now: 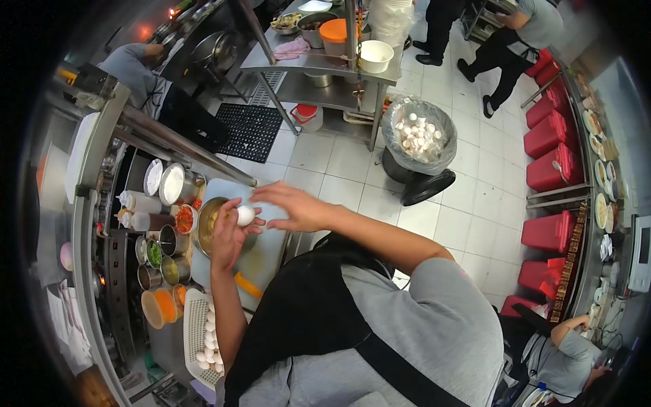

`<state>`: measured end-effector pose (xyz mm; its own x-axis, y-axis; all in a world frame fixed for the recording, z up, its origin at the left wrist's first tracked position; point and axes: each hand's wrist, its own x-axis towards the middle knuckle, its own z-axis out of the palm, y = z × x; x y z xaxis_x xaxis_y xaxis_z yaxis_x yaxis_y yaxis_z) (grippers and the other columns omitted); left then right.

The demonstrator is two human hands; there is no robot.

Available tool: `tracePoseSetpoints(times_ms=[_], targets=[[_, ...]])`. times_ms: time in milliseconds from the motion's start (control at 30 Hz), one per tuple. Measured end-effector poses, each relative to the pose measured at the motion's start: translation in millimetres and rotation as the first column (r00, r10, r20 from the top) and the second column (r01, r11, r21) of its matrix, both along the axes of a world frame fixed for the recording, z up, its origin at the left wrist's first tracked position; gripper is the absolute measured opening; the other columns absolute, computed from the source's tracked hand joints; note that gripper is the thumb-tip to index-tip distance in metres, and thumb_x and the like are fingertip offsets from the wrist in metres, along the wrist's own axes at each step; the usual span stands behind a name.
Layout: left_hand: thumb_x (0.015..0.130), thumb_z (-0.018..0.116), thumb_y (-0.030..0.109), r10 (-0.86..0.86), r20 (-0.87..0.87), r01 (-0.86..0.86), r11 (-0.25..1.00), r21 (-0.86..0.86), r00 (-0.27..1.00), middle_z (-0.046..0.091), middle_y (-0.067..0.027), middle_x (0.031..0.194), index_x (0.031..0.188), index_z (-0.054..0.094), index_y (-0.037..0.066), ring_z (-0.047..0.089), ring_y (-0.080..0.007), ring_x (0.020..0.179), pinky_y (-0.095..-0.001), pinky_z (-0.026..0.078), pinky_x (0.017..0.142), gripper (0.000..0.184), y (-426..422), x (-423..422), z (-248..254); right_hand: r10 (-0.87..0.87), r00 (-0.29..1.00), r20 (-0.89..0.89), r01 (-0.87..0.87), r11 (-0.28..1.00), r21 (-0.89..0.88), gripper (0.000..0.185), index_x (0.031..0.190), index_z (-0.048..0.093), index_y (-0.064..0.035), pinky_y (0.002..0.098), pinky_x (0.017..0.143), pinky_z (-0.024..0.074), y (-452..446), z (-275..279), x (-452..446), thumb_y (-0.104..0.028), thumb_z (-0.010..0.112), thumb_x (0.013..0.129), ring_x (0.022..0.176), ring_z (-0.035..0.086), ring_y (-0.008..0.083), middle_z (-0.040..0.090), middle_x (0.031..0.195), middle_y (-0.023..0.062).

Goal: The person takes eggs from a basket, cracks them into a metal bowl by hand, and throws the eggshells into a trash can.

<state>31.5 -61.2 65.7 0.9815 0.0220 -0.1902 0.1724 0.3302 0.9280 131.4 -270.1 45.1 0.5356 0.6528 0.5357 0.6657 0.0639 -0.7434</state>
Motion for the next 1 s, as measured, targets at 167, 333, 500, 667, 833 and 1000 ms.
tracePoseSetpoints(times_ms=[167, 333, 500, 667, 833, 1000], targets=[[0.104, 0.032, 0.044, 0.043, 0.022, -0.042, 0.999, -0.034, 0.999, 0.063, -0.0213, 0.103, 0.135, 0.032, 0.004, 0.068, -0.0297, 0.085, -0.0365, 0.057, 0.063, 0.051, 1, -1, 6, 0.135, 0.975, -0.179, -0.144, 0.989, -0.04, 0.043, 0.125, 0.053, -0.0056, 0.031, 0.079, 0.0489, 46, 6, 8, -0.011, 0.068, 0.085, 0.091, 0.06, 0.0211, 0.062, 0.109, 0.0101], [0.104, 0.037, 0.04, 0.351, 0.0, -0.347, 0.928, 0.136, 0.936, 0.065, -0.0177, 0.097, 0.133, 0.04, 0.001, 0.066, -0.0216, 0.078, -0.0296, 0.054, 0.062, 0.048, 15, -34, 9, -0.011, 0.801, -0.598, 0.23, 0.929, 0.29, 0.026, 0.115, 0.055, -0.0037, 0.0226, 0.057, 0.044, 109, -20, 79, -0.014, 0.06, 0.092, 0.069, 0.054, 0.0068, 0.062, 0.084, 0.0023], [0.103, 0.045, 0.029, 0.51, -0.06, -0.495, 0.853, 0.166, 0.858, 0.065, -0.0146, 0.095, 0.122, 0.051, 0.0, 0.064, -0.0183, 0.074, -0.0272, 0.051, 0.061, 0.035, 31, -70, -9, -0.062, 0.691, -0.72, 0.362, 0.892, 0.271, 0.035, 0.125, 0.055, -0.0026, 0.0216, 0.059, 0.0426, 153, -18, 106, -0.023, 0.056, 0.096, 0.07, 0.051, 0.0067, 0.062, 0.087, 0.003], [0.1, 0.05, 0.024, 0.547, -0.054, -0.522, 0.821, 0.232, 0.835, 0.065, -0.0131, 0.099, 0.12, 0.054, 0.0, 0.064, -0.0163, 0.079, -0.0266, 0.052, 0.063, 0.032, 31, -78, -8, -0.034, 0.733, -0.68, 0.174, 0.975, 0.138, 0.035, 0.124, 0.059, -0.0053, 0.0215, 0.059, 0.0438, 141, -28, 95, -0.028, 0.054, 0.098, 0.071, 0.053, 0.0067, 0.063, 0.087, 0.0015], [0.095, 0.055, 0.014, 0.479, 0.169, -0.502, 0.75, 0.43, 0.861, 0.064, -0.0099, 0.107, 0.125, 0.055, 0.001, 0.061, -0.013, 0.089, -0.0252, 0.053, 0.066, 0.033, 25, -45, 8, 0.114, 0.63, -0.768, -0.022, 0.991, 0.129, 0.034, 0.113, 0.062, -0.006, 0.0209, 0.056, 0.0443, 111, -14, 68, -0.034, 0.048, 0.1, 0.067, 0.052, 0.0057, 0.064, 0.083, 0.0012], [0.09, 0.058, 0.006, 0.378, 0.225, -0.439, 0.743, 0.504, 0.898, 0.065, -0.0075, 0.108, 0.13, 0.052, 0.001, 0.06, -0.0097, 0.091, -0.0222, 0.05, 0.065, 0.041, 36, -13, 15, 0.233, 0.637, -0.735, -0.309, 0.95, 0.034, 0.031, 0.106, 0.056, -0.0048, 0.0217, 0.05, 0.0425, 128, -4, 29, -0.035, 0.052, 0.099, 0.057, 0.05, 0.0059, 0.062, 0.076, 0.0031]])
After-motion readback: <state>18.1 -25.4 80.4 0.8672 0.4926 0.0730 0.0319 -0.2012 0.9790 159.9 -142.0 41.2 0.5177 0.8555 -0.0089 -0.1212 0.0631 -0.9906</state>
